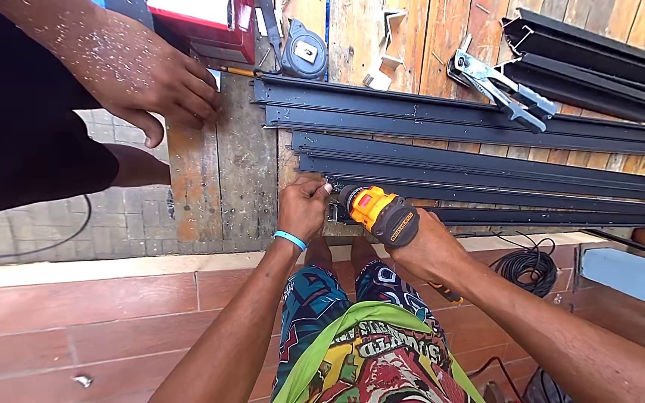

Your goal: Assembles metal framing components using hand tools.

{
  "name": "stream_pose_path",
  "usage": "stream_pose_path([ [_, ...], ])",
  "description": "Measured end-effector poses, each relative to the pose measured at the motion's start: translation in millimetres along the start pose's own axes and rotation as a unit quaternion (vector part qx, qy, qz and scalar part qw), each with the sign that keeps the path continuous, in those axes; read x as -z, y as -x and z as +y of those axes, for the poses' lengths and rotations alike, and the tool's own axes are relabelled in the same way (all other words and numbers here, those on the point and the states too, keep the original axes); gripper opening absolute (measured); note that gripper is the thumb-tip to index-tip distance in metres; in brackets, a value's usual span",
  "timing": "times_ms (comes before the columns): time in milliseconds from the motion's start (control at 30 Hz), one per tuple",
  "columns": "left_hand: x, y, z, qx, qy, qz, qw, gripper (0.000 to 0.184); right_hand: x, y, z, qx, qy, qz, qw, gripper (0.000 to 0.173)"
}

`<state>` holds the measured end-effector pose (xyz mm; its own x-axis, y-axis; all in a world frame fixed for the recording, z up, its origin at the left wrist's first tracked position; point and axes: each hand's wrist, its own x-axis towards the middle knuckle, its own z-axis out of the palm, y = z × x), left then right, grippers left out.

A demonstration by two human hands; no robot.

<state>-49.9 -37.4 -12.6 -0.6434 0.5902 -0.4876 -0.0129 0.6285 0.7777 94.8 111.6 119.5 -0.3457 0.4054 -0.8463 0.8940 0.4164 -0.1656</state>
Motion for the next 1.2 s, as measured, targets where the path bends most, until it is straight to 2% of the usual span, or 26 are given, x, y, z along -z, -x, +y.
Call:
stream_pose_path([
  [367,-0.4,-0.8,0.6,0.006,-0.002,0.004,1.000,0.017,2.6,-2.7,1.0,-0.004,-0.016,0.003,1.000,0.027],
  [500,-0.6,-0.8,0.0,0.007,0.001,0.006,1.000,0.017,0.3,0.0,-0.3,0.013,0.009,0.008,1.000,0.022],
  [1033,-0.2,-0.5,0.1,0.002,-0.006,0.007,1.000,0.019,-0.1,-6.2,-6.3,0.030,0.025,-0.002,0.999,0.026],
  [1100,-0.3,-1.4,0.7,0.001,-0.001,0.013,1.000,0.018,-5.2,-8.2,-1.3,0.047,0.006,0.017,0.999,0.020],
  [1200,-2.9,2.8,-1.2,0.006,-0.004,0.021,1.000,0.018,-18.1,-3.4,11.2,0.028,-0.077,0.032,0.996,0.015],
])
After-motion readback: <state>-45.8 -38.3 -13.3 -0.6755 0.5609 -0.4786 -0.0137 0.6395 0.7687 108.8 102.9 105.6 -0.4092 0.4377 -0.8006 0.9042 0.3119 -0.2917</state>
